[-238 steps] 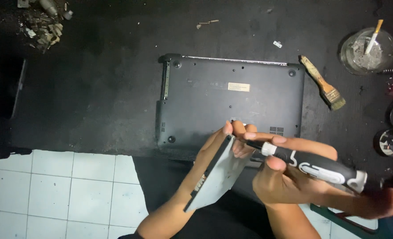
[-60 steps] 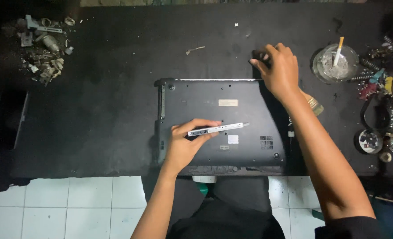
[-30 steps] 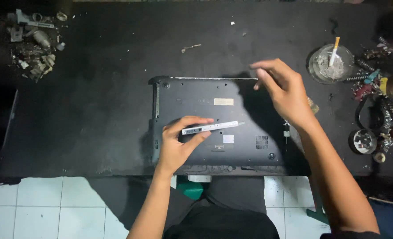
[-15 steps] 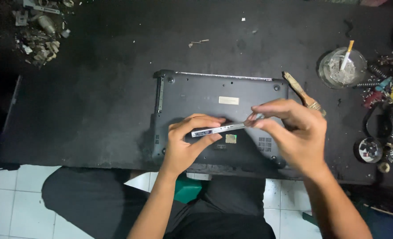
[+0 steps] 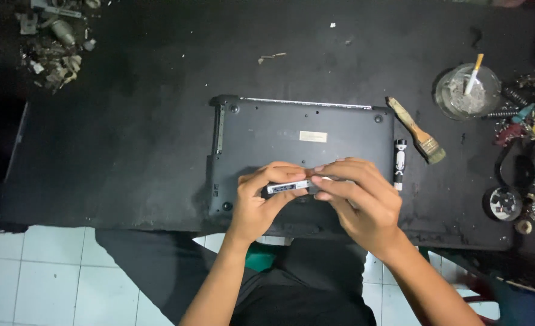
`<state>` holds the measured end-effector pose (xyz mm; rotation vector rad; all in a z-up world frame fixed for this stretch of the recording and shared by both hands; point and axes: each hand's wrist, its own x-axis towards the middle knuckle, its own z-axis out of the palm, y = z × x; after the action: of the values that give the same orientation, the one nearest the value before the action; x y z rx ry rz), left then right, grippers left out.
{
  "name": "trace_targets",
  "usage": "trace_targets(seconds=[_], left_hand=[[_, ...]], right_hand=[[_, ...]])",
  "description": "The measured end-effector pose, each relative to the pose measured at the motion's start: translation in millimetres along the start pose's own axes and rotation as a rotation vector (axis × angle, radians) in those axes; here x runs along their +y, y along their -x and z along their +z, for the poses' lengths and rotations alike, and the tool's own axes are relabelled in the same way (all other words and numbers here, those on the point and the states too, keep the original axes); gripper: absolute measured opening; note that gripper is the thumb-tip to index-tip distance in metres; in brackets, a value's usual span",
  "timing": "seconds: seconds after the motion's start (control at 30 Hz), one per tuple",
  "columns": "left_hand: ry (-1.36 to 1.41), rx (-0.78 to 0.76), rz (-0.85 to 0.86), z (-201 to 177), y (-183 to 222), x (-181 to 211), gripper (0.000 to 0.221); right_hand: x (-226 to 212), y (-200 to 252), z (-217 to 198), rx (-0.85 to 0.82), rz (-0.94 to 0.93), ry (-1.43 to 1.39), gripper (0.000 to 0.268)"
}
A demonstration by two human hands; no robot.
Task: The person is disassembling a laptop by removing screws from the back panel and extracting the optical drive using a screwdriver.
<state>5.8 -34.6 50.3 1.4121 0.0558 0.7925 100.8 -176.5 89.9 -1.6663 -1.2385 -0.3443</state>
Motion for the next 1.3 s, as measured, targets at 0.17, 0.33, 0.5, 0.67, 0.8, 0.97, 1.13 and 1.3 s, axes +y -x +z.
trace_targets(seconds=[0.17,0.33,0.5,0.67,0.8,0.97,1.13,1.3], left_hand=[[-0.006,-0.05,0.012,-2.0,-5.6,7.0,0.013],[-0.071,-0.098,0.042,-0.9,-10.0,11.0,0.022],[-0.014,-0.098,0.024,0.5,-6.3,8.4,0.014],[-0.021,-0.089,0.042,1.6,-4.3,4.1,0.018],[-0.064,-0.078,0.074,2.9,-0.7,1.0,0.016],[-0.086,-0.091,0.088,0.1,-0.9,1.1,0.014],[-0.085,-0.099,0.099,0.6,-1.3,-0.3,0.012],[-0.068,-0.095,0.097,0.8,-0.9,-1.4,0.014]], right_hand=[[-11.7,-8.0,-10.1,-0.065,0.152,-0.043,0.013],[-19.3,-16.0,-14.2,-0.072,0.172,-0.106,0.011],[-26.7,-22.6,-19.9,-0.11,0.218,-0.149,0.013],[-25.0,-18.7,-18.0,-0.108,0.153,-0.118,0.013],[-25.0,-16.9,-16.3,-0.079,0.077,-0.036,0.014],[-22.9,-11.4,-18.1,-0.066,0.062,-0.023,0.016],[-22.4,-15.7,-25.4,-0.127,0.189,-0.043,0.016],[-23.5,-18.4,-23.1,-0.129,0.188,-0.125,0.016]])
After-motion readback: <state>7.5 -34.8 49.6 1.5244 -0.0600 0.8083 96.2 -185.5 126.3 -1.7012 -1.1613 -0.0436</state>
